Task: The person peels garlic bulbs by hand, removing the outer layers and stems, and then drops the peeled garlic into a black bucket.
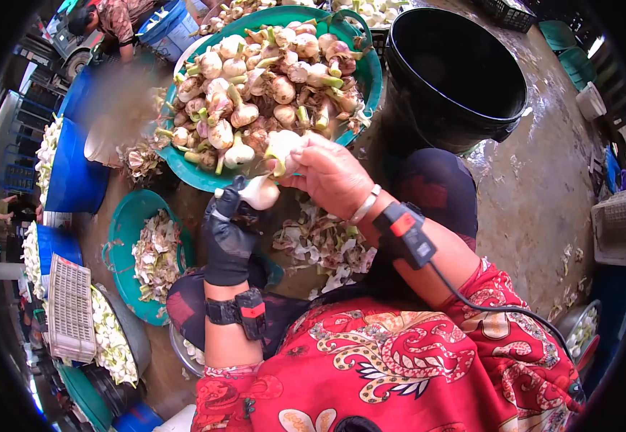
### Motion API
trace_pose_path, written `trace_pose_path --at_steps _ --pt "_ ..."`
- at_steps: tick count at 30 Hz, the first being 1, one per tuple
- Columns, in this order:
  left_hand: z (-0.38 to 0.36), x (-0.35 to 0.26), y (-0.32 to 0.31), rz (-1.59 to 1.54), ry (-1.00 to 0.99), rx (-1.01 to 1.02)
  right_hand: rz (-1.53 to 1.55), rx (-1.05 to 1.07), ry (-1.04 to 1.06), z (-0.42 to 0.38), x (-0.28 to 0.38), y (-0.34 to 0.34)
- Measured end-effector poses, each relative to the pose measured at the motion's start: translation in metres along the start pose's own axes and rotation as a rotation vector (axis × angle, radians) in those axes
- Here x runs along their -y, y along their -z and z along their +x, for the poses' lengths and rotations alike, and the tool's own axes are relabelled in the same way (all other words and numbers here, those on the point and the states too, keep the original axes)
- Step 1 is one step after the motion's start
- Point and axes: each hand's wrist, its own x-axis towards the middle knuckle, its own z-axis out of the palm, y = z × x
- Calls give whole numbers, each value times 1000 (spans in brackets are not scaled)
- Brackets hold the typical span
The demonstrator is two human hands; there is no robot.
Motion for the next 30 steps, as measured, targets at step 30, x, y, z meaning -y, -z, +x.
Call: trace_pose_path --at_steps 30 --pt "11 6 4 -225 62 185 -539 -172 1 -18 47 -17"
